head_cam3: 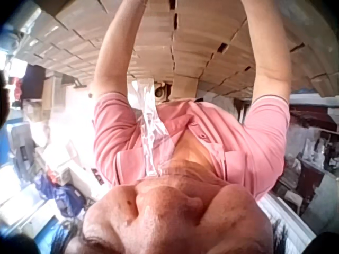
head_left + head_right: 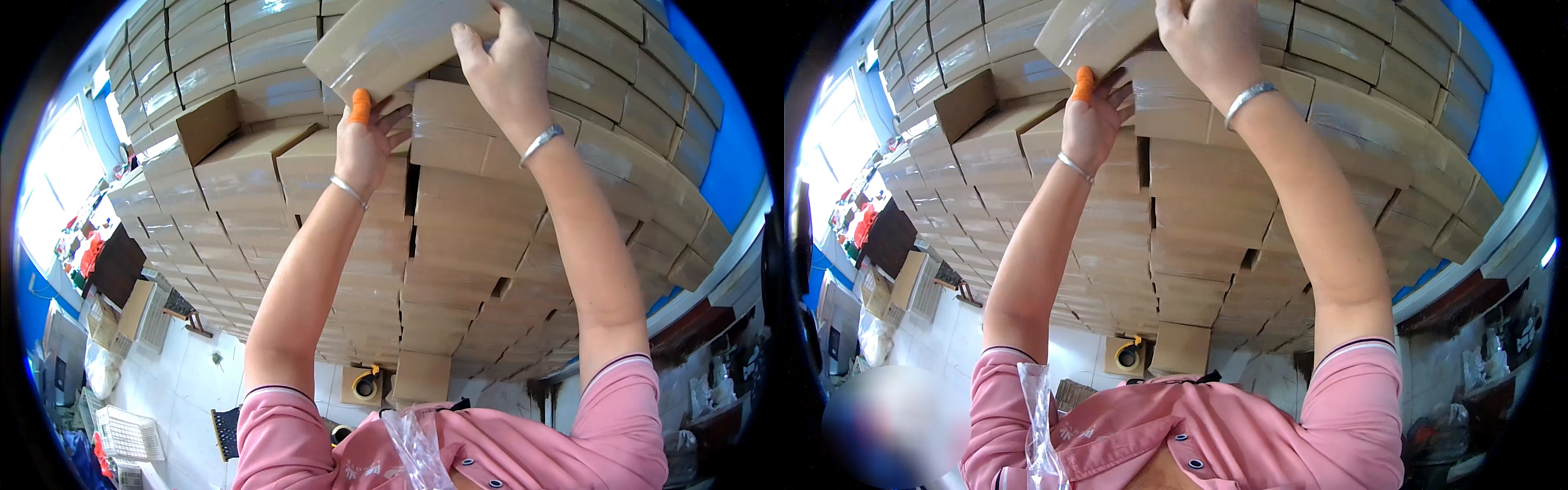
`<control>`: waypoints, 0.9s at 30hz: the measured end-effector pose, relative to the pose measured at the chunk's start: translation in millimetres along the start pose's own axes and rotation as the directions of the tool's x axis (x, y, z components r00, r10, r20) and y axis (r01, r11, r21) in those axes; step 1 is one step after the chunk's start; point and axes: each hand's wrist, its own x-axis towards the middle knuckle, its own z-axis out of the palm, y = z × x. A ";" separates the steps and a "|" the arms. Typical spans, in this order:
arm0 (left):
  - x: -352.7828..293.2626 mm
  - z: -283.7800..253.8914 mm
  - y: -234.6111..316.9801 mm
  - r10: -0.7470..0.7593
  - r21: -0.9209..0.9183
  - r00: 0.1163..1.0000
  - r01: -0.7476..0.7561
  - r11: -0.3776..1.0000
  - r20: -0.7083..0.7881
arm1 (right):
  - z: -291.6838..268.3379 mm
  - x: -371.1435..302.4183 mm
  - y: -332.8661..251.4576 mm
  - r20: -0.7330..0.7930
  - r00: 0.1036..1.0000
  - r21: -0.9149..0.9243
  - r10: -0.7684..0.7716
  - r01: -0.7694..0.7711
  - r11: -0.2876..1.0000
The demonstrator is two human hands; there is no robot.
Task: The person assembles flat cardboard boxes by folding the flaps and sealing them with a handheld tape dispenser. After sealing each box, the person stacks the finished boxes onto a growing pile against the wall.
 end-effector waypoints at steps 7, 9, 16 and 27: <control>-7.0 -22.5 73.1 0.332 0.410 0.943 -0.316 0.856 0.033 | 8.6 -15.5 10.2 -0.020 0.999 0.258 0.040 -0.033 0.966; -22.5 -59.3 115.8 0.438 0.720 0.894 -0.366 0.589 0.096 | 13.7 -23.6 -23.3 0.159 0.985 0.167 0.065 -0.092 0.982; -31.5 -140.4 118.5 0.283 0.849 0.958 -0.178 0.497 0.035 | 35.8 -47.5 -43.1 0.543 0.838 -0.242 -0.062 0.227 0.944; -25.5 -147.9 115.0 0.439 0.943 0.835 -0.315 -0.111 0.331 | 55.7 -41.0 -61.3 0.568 0.738 -0.246 -0.365 0.575 0.780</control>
